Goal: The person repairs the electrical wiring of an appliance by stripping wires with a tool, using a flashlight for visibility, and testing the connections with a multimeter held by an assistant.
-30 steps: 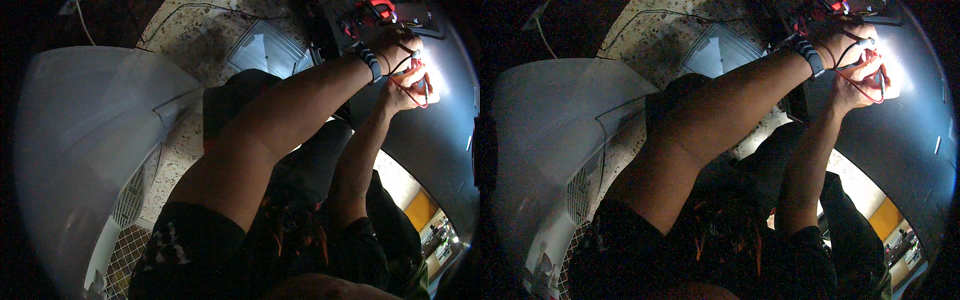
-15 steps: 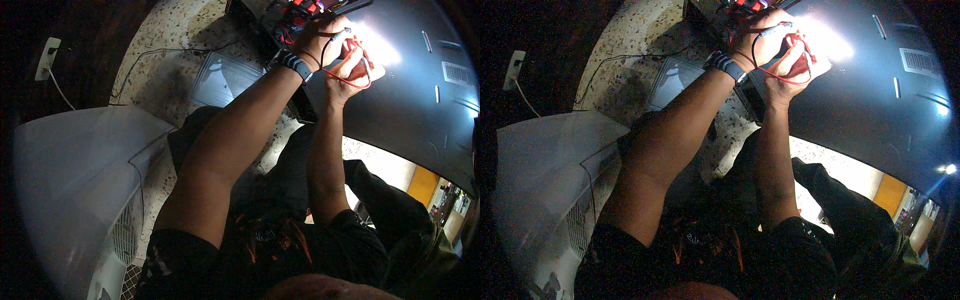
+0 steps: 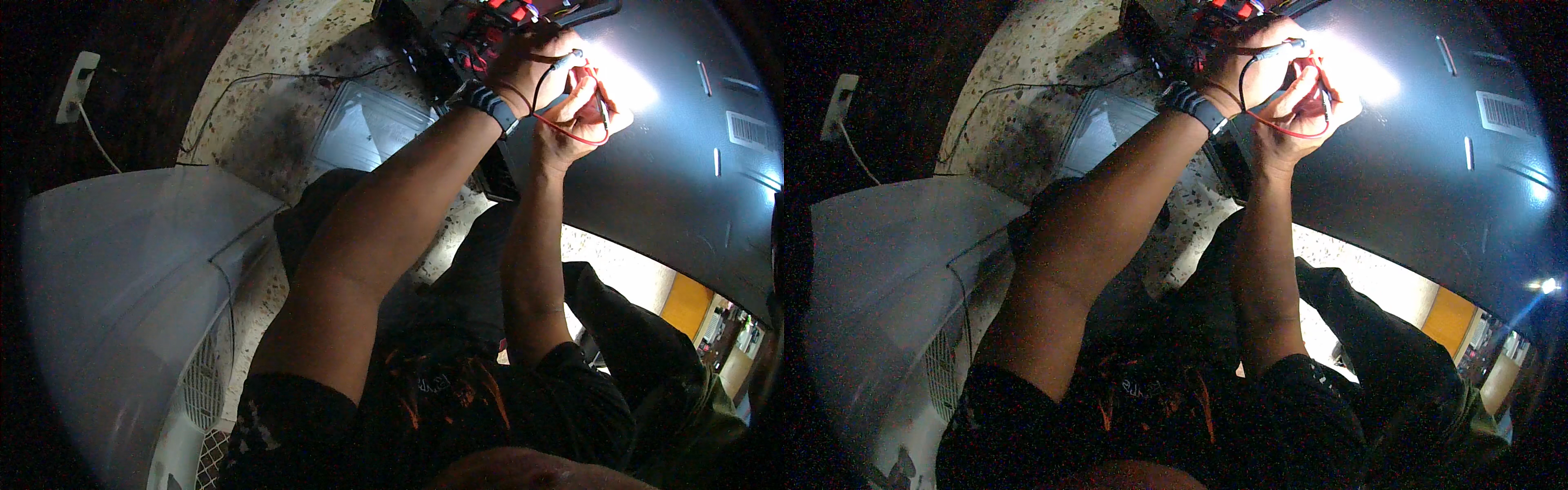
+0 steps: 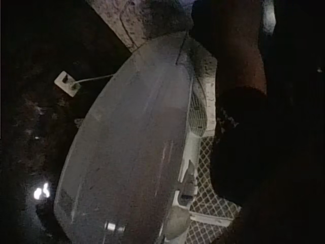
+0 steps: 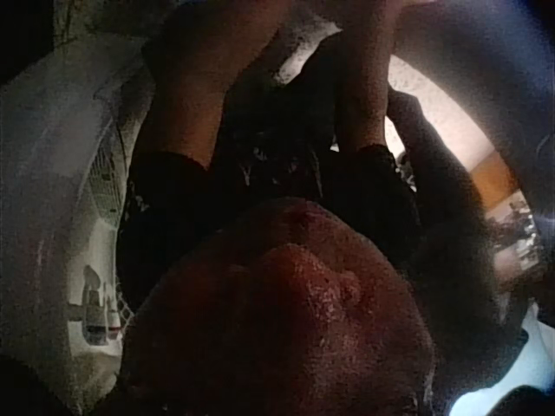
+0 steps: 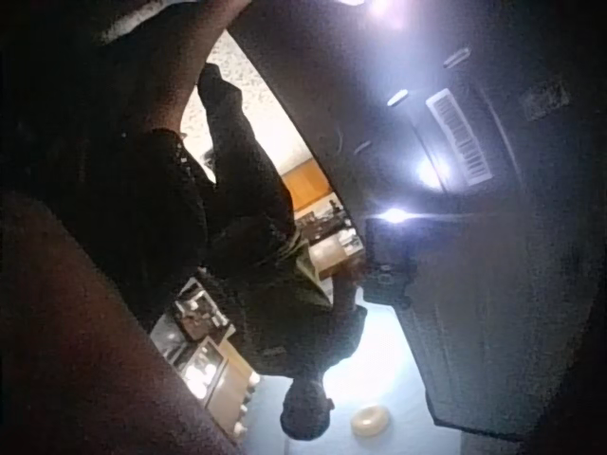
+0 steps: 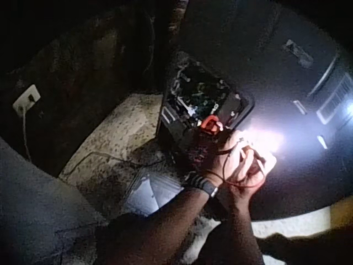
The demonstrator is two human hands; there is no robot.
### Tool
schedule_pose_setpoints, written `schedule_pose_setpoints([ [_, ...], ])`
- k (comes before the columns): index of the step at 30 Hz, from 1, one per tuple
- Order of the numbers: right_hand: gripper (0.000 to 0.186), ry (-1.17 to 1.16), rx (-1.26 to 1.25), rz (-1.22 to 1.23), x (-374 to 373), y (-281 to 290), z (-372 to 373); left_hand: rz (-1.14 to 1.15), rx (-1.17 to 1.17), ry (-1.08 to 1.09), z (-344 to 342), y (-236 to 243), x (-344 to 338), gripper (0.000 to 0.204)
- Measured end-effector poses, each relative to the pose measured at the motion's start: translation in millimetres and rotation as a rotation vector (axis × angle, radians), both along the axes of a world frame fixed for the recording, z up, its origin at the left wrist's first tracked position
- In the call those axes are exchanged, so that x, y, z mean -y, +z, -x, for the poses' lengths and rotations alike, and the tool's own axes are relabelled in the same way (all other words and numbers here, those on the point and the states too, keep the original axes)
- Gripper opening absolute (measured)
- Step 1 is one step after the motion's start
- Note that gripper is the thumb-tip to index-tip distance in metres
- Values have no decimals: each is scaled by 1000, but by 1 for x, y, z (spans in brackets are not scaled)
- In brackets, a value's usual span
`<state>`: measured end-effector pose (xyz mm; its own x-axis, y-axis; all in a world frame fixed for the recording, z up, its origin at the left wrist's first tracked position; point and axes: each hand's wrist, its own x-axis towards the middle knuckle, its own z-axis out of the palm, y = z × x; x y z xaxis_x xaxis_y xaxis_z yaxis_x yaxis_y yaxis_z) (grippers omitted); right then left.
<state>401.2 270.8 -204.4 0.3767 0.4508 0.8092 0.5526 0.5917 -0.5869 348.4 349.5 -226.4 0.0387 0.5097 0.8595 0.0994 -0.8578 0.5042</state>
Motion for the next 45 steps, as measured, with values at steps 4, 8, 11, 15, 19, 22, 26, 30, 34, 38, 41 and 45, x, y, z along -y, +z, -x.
schedule_pose_setpoints([
  [4, 21, -158, 215, -13, -1, -1, -4, 5, 27, -48, 0, 2, 0, 24],
  [8, 17, -38, 92, -61, 0, 0, 7, 111, 108, -84, 0, 5, 6, 22],
  [11, 17, -162, 182, -6, 3, 2, -2, 142, 104, -53, 1, 16, 11, 19],
  [15, 15, -80, 86, -36, 2, 2, 5, 235, 65, -65, 12, 23, 17, 16],
  [19, 17, -69, 84, -44, 1, 2, 1, 236, 42, -95, 15, 25, 15, 17],
  [22, 19, -148, 208, -50, 1, 0, -5, 281, 55, -112, 11, 23, 15, 19],
  [26, 18, -150, 136, -59, 0, -2, 0, 253, 20, -129, 11, 21, 14, 23],
  [30, 17, -183, 201, -39, 4, 3, 8, 231, -12, -78, 13, 25, 15, 30],
  [34, 22, -207, 233, 36, 5, 9, 10, 185, 23, -101, 13, 22, 8, 32],
  [38, 24, -194, 212, -41, 1, 4, -1, 220, 5, -96, 12, 25, 14, 31],
  [41, 25, -191, 178, 3, 3, 3, 1, 225, -2, -101, 12, 22, 12, 29],
  [45, 25, -240, 255, 59, 5, 2, -1, 237, 10, -81, 11, 21, 12, 27],
])
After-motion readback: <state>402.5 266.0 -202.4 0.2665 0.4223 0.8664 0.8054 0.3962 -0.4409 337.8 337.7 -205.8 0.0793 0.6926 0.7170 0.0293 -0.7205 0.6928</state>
